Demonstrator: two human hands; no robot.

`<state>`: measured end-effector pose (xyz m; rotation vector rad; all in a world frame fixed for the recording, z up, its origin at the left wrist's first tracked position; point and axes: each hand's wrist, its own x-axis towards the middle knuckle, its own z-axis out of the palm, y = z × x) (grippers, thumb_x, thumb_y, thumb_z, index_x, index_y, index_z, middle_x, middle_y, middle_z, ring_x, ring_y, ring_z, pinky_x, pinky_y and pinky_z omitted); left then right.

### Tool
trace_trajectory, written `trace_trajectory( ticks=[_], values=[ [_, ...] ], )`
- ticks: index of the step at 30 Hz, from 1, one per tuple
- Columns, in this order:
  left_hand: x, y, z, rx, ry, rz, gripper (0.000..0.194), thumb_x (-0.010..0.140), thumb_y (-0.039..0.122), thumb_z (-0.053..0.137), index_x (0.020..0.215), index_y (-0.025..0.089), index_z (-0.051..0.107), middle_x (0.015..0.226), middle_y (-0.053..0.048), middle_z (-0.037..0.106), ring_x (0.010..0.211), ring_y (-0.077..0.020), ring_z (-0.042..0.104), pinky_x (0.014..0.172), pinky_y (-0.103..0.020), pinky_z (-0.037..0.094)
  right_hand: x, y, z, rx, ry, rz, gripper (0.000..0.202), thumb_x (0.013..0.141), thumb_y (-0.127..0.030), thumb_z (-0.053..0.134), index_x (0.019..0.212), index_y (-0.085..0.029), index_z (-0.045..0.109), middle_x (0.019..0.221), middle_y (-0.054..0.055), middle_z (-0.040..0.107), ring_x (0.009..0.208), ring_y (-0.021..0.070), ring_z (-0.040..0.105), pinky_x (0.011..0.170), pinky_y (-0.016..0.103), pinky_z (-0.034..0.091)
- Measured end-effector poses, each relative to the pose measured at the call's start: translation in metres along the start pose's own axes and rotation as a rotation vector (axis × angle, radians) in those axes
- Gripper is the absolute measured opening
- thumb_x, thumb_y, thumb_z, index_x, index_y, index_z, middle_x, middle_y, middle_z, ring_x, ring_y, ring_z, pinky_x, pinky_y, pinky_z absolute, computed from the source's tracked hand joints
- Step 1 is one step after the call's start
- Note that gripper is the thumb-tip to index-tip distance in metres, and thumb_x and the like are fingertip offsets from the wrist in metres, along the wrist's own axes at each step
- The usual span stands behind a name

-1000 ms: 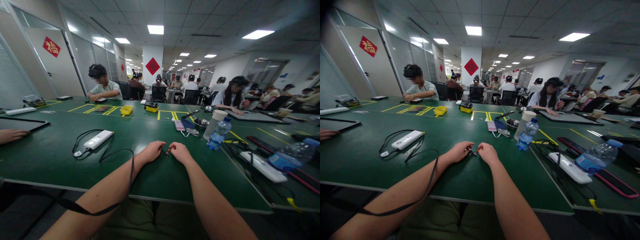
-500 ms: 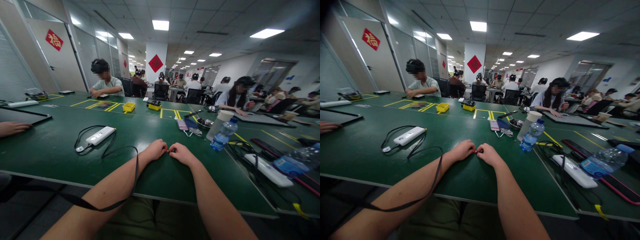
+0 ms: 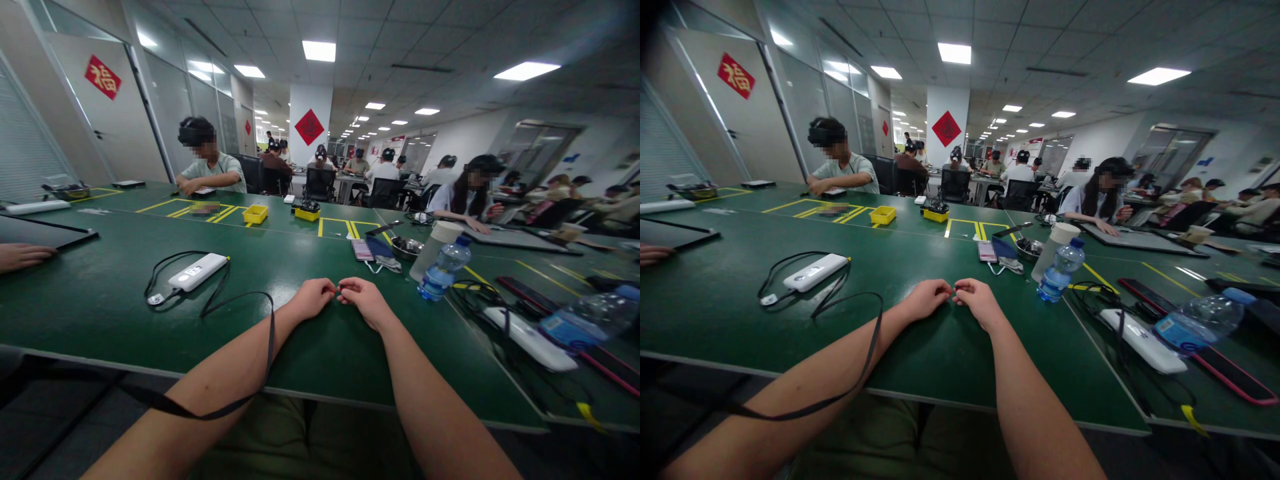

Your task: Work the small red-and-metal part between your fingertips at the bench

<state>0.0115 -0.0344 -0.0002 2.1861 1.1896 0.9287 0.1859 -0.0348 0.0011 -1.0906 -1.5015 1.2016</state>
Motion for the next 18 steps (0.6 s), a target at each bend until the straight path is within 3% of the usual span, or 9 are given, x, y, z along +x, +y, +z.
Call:
trace_trajectory(
  ticks=[5, 10, 14, 18],
  values=[
    [0.001, 0.000, 0.003, -0.668, 0.031, -0.241, 0.015, 0.076, 0.015, 0.053, 0.090, 0.013, 0.059, 0.073, -0.003, 0.064, 0.061, -0.0099, 0.060, 0.062, -0.023, 0.050, -0.002, -0.003, 0.003, 0.142, 0.017, 0.015, 0.033, 0.064, -0.025, 0.069, 0.094, -0.016, 0.057, 0.079, 0.004, 0.065, 0.060, 0.0122, 0.061, 0.054, 0.023, 0.048],
    [0.000, 0.000, 0.010, -0.970, 0.006, -0.328, 0.017, 0.071, 0.011, 0.060, 0.088, 0.013, 0.058, 0.090, -0.007, 0.066, 0.075, -0.0107, 0.064, 0.075, -0.025, 0.051, -0.002, -0.004, 0.004, 0.251, -0.012, 0.042, 0.025, 0.070, -0.025, 0.064, 0.092, -0.018, 0.055, 0.082, 0.005, 0.067, 0.066, 0.0134, 0.064, 0.060, 0.025, 0.050],
    [0.000, 0.001, 0.010, -0.766, 0.021, -0.278, 0.015, 0.075, 0.019, 0.060, 0.088, 0.013, 0.059, 0.079, -0.005, 0.065, 0.065, -0.0099, 0.061, 0.065, -0.023, 0.049, -0.001, -0.002, 0.004, 0.244, -0.028, 0.040, 0.025, 0.070, -0.024, 0.064, 0.092, -0.018, 0.055, 0.085, 0.006, 0.067, 0.065, 0.0125, 0.064, 0.061, 0.025, 0.050],
    [-0.001, 0.003, 0.008, -0.199, 0.103, -0.134, 0.010, 0.079, 0.022, 0.053, 0.085, 0.017, 0.060, 0.070, -0.002, 0.063, 0.063, -0.0129, 0.058, 0.063, -0.026, 0.046, 0.001, 0.000, 0.003, 0.210, -0.006, 0.035, 0.024, 0.069, -0.024, 0.064, 0.091, -0.017, 0.056, 0.085, 0.006, 0.067, 0.064, 0.0122, 0.062, 0.060, 0.026, 0.050]
  ],
)
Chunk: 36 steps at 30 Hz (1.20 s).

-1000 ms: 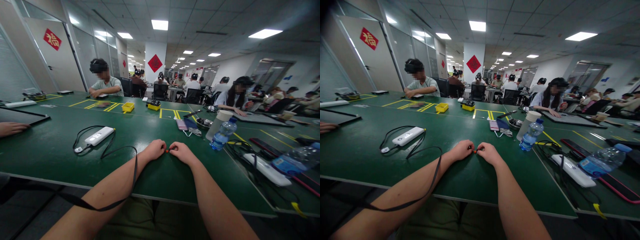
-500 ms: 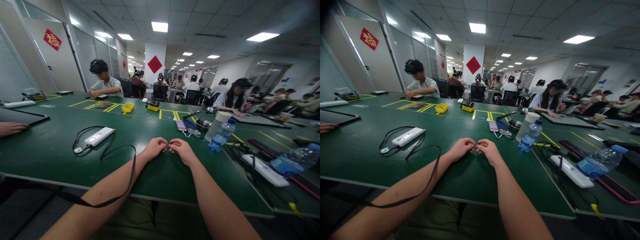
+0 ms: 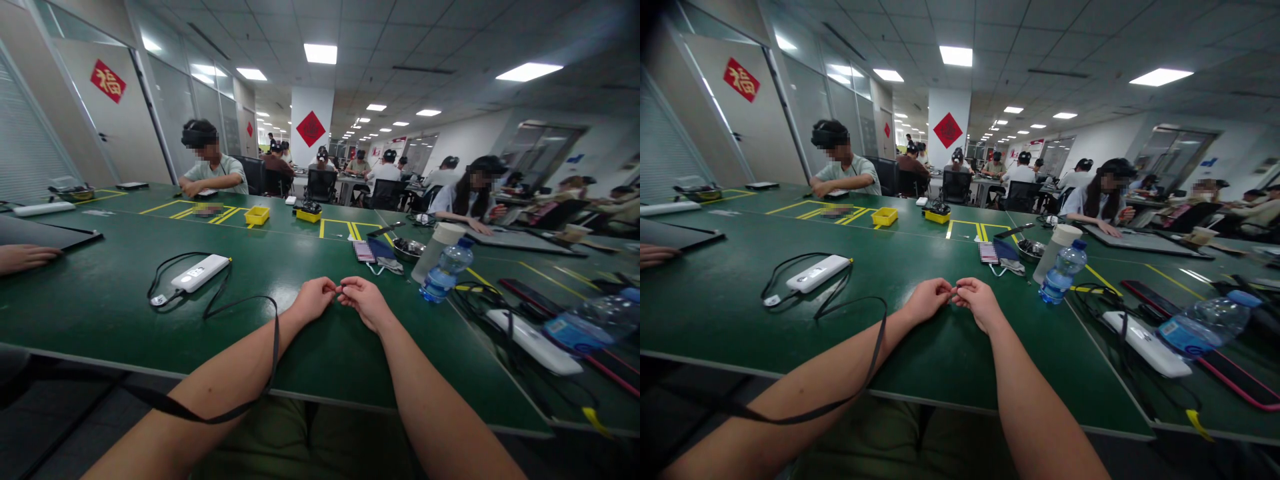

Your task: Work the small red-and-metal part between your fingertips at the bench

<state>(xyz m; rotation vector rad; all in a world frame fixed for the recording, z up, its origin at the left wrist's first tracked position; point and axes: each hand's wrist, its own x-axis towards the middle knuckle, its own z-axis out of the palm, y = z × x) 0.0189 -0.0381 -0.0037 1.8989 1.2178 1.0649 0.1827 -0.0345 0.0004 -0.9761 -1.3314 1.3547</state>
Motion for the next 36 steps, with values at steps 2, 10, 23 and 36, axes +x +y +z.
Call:
trace_trajectory(
  ticks=[2, 10, 23, 36],
  values=[
    [-0.002, 0.004, 0.000, 0.262, 0.050, 0.121, 0.009, 0.081, 0.020, 0.051, 0.083, 0.018, 0.060, 0.076, -0.003, 0.063, 0.071, -0.0149, 0.059, 0.069, -0.027, 0.046, 0.002, 0.000, -0.002, 0.011, 0.042, -0.007, 0.024, 0.069, -0.023, 0.064, 0.091, -0.017, 0.056, 0.084, 0.006, 0.067, 0.061, 0.0112, 0.061, 0.058, 0.024, 0.049],
    [-0.017, 0.041, -0.030, 0.414, 0.250, 0.357, 0.019, 0.087, 0.020, 0.042, 0.092, 0.018, 0.060, 0.093, -0.006, 0.063, 0.089, -0.0145, 0.057, 0.082, -0.025, 0.043, 0.005, 0.004, -0.009, 0.056, 0.154, 0.014, 0.024, 0.067, -0.022, 0.064, 0.089, -0.017, 0.056, 0.080, 0.005, 0.067, 0.055, 0.0096, 0.057, 0.052, 0.023, 0.045],
    [-0.114, -0.008, -0.261, 0.703, 1.016, -0.064, 0.025, 0.083, 0.034, 0.045, 0.098, 0.022, 0.061, 0.087, -0.003, 0.066, 0.078, -0.0211, 0.061, 0.072, -0.035, 0.048, 0.006, 0.007, -0.005, 0.008, 0.102, 0.019, 0.023, 0.066, -0.022, 0.064, 0.088, -0.017, 0.059, 0.078, 0.005, 0.068, 0.054, 0.0106, 0.058, 0.050, 0.023, 0.044],
    [0.044, 0.095, 0.014, 0.373, 0.317, 0.559, 0.022, 0.083, 0.012, 0.044, 0.094, 0.015, 0.062, 0.097, -0.007, 0.059, 0.088, -0.0137, 0.056, 0.083, -0.024, 0.044, 0.013, 0.018, -0.012, 0.171, 0.176, -0.038, 0.023, 0.058, -0.021, 0.071, 0.076, -0.017, 0.058, 0.064, -0.001, 0.061, 0.051, 0.0102, 0.054, 0.049, 0.023, 0.041]
  ],
)
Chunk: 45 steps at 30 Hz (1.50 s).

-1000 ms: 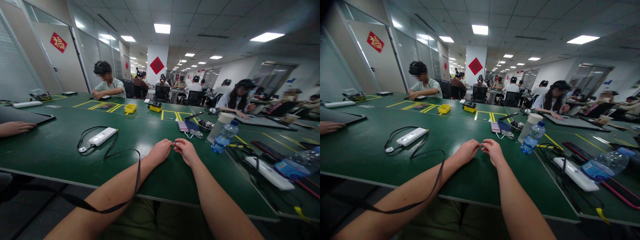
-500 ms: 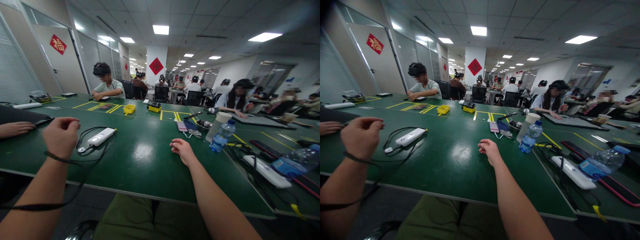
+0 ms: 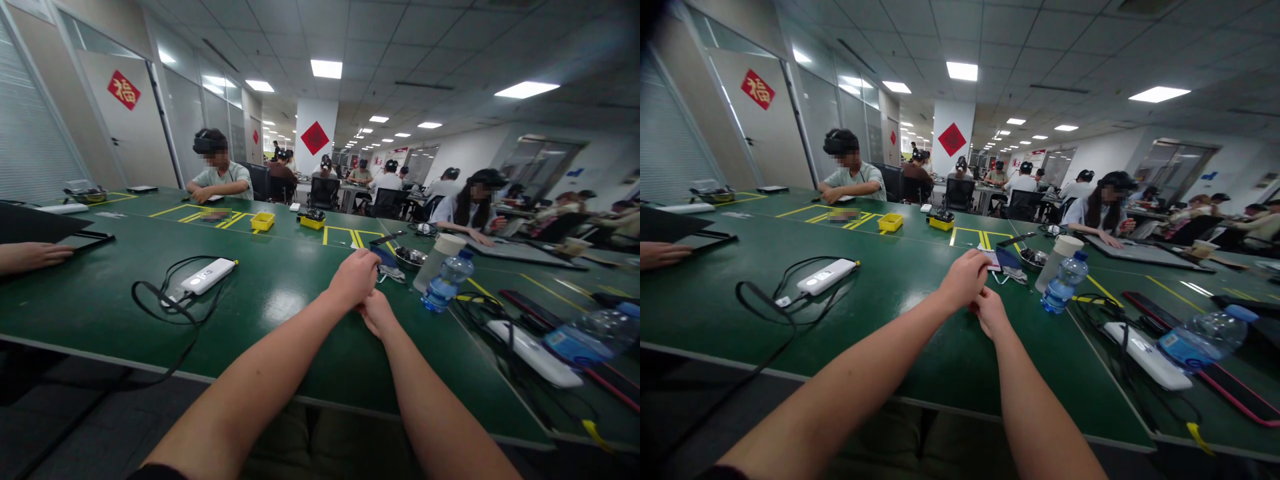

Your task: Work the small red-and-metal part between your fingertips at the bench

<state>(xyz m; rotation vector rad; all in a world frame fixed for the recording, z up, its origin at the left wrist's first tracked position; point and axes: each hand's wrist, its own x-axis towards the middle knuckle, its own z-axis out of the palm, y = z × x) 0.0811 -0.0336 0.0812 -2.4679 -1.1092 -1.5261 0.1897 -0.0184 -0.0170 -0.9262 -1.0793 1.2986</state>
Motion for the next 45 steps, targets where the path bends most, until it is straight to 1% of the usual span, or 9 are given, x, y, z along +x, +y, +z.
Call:
trace_trajectory(
  ticks=[2, 5, 11, 14, 16, 23, 31, 36, 45],
  values=[
    [0.016, 0.002, 0.011, -0.032, 0.047, -0.009, 0.022, 0.084, 0.013, 0.043, 0.093, 0.015, 0.063, 0.096, -0.008, 0.060, 0.089, -0.0138, 0.056, 0.085, -0.024, 0.044, 0.001, 0.001, -0.001, 0.042, 0.027, -0.017, 0.022, 0.057, -0.020, 0.071, 0.073, -0.017, 0.057, 0.062, -0.001, 0.059, 0.051, 0.0099, 0.053, 0.048, 0.023, 0.041],
    [0.023, -0.014, 0.018, -0.023, 0.011, -0.060, 0.023, 0.082, 0.012, 0.043, 0.089, 0.014, 0.065, 0.093, -0.007, 0.061, 0.087, -0.0143, 0.057, 0.084, -0.025, 0.044, 0.000, -0.002, -0.002, 0.063, -0.002, 0.028, 0.021, 0.058, -0.018, 0.070, 0.075, -0.017, 0.057, 0.065, 0.000, 0.061, 0.053, 0.0105, 0.055, 0.050, 0.023, 0.042],
    [0.000, -0.066, 0.006, 0.106, -0.301, -0.108, 0.025, 0.077, 0.011, 0.045, 0.085, 0.015, 0.068, 0.086, -0.007, 0.065, 0.081, -0.0161, 0.059, 0.079, -0.026, 0.045, -0.003, -0.012, 0.002, -0.029, -0.068, 0.110, 0.021, 0.065, -0.019, 0.066, 0.084, -0.017, 0.059, 0.072, 0.004, 0.066, 0.054, 0.0102, 0.056, 0.052, 0.023, 0.043],
    [-0.017, -0.077, 0.001, 0.090, -0.521, -0.129, 0.022, 0.073, 0.013, 0.050, 0.080, 0.016, 0.070, 0.079, -0.005, 0.067, 0.076, -0.0162, 0.060, 0.076, -0.025, 0.045, -0.001, -0.011, 0.003, -0.033, -0.084, 0.114, 0.022, 0.064, -0.018, 0.067, 0.085, -0.017, 0.059, 0.074, 0.004, 0.067, 0.055, 0.0103, 0.057, 0.052, 0.023, 0.043],
    [-0.029, -0.079, 0.005, 0.007, -0.580, -0.209, 0.022, 0.071, 0.014, 0.051, 0.080, 0.017, 0.071, 0.077, -0.004, 0.068, 0.072, -0.0149, 0.060, 0.072, -0.024, 0.045, -0.001, -0.011, 0.002, -0.021, -0.084, 0.117, 0.023, 0.064, -0.016, 0.067, 0.086, -0.017, 0.059, 0.076, 0.005, 0.067, 0.057, 0.0107, 0.058, 0.054, 0.024, 0.044],
    [-0.062, -0.082, 0.021, -0.560, -0.412, -0.597, 0.020, 0.071, 0.013, 0.056, 0.088, 0.010, 0.066, 0.067, -0.003, 0.066, 0.059, -0.0098, 0.058, 0.060, -0.021, 0.046, -0.005, -0.012, 0.005, -0.048, -0.033, 0.070, 0.025, 0.064, -0.016, 0.067, 0.088, -0.017, 0.058, 0.075, 0.004, 0.067, 0.056, 0.0104, 0.059, 0.051, 0.022, 0.045],
    [-0.075, -0.090, 0.006, -1.023, -0.342, -0.879, 0.015, 0.068, 0.003, 0.059, 0.078, 0.009, 0.067, 0.070, -0.005, 0.068, 0.063, -0.0083, 0.061, 0.066, -0.020, 0.049, -0.011, -0.016, 0.015, -0.072, -0.076, 0.149, 0.020, 0.067, -0.016, 0.065, 0.086, -0.018, 0.058, 0.080, 0.007, 0.069, 0.063, 0.0140, 0.064, 0.059, 0.026, 0.051],
    [-0.075, -0.096, 0.004, -1.183, -0.351, -0.973, 0.016, 0.067, 0.000, 0.061, 0.080, 0.008, 0.068, 0.081, -0.009, 0.070, 0.074, -0.0110, 0.066, 0.078, -0.021, 0.051, -0.010, -0.016, 0.013, -0.030, -0.081, 0.198, 0.019, 0.069, -0.015, 0.063, 0.087, -0.017, 0.057, 0.081, 0.009, 0.070, 0.068, 0.0162, 0.067, 0.062, 0.028, 0.052],
    [-0.075, -0.101, 0.001, -1.252, -0.373, -0.997, 0.022, 0.068, -0.004, 0.057, 0.085, 0.005, 0.067, 0.090, -0.013, 0.069, 0.078, -0.0132, 0.067, 0.078, -0.020, 0.053, -0.008, -0.013, 0.009, -0.018, -0.120, 0.182, 0.020, 0.069, -0.015, 0.063, 0.087, -0.017, 0.057, 0.084, 0.008, 0.070, 0.069, 0.0172, 0.068, 0.061, 0.027, 0.051]
  ],
)
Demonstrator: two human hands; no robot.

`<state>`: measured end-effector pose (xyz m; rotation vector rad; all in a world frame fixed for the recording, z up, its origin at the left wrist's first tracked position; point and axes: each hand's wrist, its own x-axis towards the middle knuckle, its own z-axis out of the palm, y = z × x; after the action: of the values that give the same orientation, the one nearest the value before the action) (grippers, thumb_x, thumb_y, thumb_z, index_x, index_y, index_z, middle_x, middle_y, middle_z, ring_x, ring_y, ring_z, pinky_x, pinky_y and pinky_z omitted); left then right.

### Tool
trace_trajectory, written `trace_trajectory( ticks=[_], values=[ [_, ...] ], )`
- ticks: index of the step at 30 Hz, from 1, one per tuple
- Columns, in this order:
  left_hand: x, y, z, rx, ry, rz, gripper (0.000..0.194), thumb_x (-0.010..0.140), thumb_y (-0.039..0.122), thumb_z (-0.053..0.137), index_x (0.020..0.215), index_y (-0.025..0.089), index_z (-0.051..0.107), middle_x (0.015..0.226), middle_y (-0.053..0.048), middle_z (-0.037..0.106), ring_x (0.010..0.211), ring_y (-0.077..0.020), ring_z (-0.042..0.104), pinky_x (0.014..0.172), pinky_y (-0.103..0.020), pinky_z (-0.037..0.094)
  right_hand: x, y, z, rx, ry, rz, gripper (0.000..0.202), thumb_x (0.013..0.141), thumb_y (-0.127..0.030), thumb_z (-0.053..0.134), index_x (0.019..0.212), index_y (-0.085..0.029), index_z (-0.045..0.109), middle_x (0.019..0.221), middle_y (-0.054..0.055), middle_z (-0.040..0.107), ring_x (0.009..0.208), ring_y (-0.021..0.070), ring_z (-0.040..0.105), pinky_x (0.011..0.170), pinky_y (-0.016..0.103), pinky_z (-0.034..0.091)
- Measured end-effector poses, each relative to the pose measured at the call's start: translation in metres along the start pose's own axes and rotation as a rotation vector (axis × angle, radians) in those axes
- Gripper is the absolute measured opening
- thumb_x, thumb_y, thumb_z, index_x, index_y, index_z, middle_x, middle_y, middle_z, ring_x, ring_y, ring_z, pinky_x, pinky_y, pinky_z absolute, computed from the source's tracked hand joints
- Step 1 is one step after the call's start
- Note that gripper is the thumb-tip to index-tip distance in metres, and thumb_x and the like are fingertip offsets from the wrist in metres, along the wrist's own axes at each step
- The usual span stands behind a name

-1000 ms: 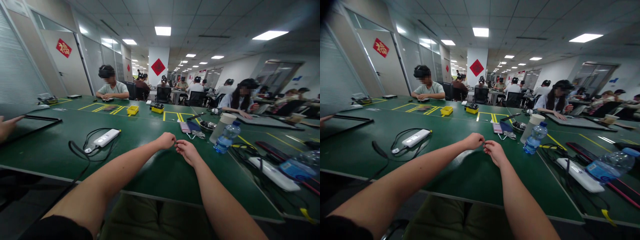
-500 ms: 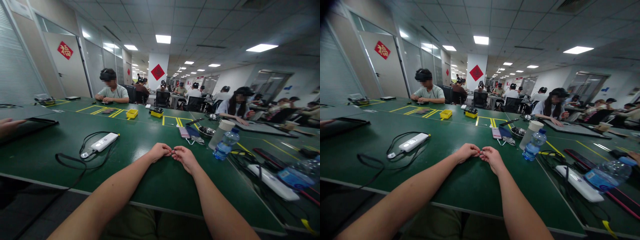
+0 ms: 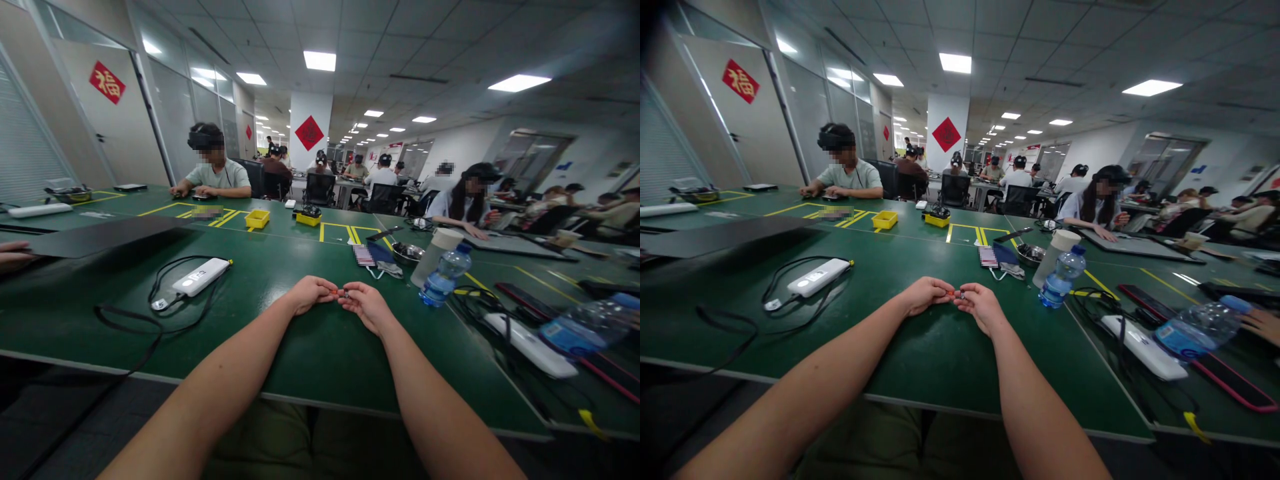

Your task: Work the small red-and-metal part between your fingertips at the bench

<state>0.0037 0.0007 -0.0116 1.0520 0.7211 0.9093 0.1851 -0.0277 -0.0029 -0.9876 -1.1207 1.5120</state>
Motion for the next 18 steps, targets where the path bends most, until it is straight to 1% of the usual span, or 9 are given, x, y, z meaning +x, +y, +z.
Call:
trace_trajectory(
  ticks=[9, 14, 18],
  values=[
    [-0.0026, 0.0024, 0.0026, -0.008, 0.004, 0.002, 0.021, 0.066, -0.005, 0.059, 0.082, 0.006, 0.068, 0.089, -0.013, 0.070, 0.080, -0.0135, 0.067, 0.078, -0.019, 0.053, -0.0004, -0.0001, -0.0001, -0.003, -0.008, -0.021, 0.020, 0.069, -0.016, 0.064, 0.088, -0.018, 0.058, 0.085, 0.007, 0.070, 0.069, 0.0159, 0.067, 0.062, 0.027, 0.051],
    [-0.0042, 0.0040, 0.0031, 0.015, 0.012, -0.009, 0.020, 0.066, -0.003, 0.060, 0.082, 0.006, 0.068, 0.087, -0.012, 0.070, 0.076, -0.0125, 0.067, 0.078, -0.019, 0.053, -0.0004, 0.0002, 0.0002, -0.017, -0.009, -0.032, 0.021, 0.069, -0.018, 0.066, 0.088, -0.018, 0.059, 0.085, 0.007, 0.069, 0.070, 0.0161, 0.067, 0.063, 0.028, 0.051],
    [-0.0048, 0.0046, 0.0036, 0.025, -0.014, 0.003, 0.020, 0.067, -0.003, 0.060, 0.082, 0.007, 0.069, 0.085, -0.012, 0.070, 0.076, -0.0124, 0.067, 0.076, -0.019, 0.053, 0.0009, 0.0019, -0.0008, -0.028, -0.023, -0.033, 0.021, 0.069, -0.018, 0.066, 0.090, -0.017, 0.059, 0.086, 0.008, 0.069, 0.072, 0.0169, 0.068, 0.063, 0.027, 0.052]
  ],
)
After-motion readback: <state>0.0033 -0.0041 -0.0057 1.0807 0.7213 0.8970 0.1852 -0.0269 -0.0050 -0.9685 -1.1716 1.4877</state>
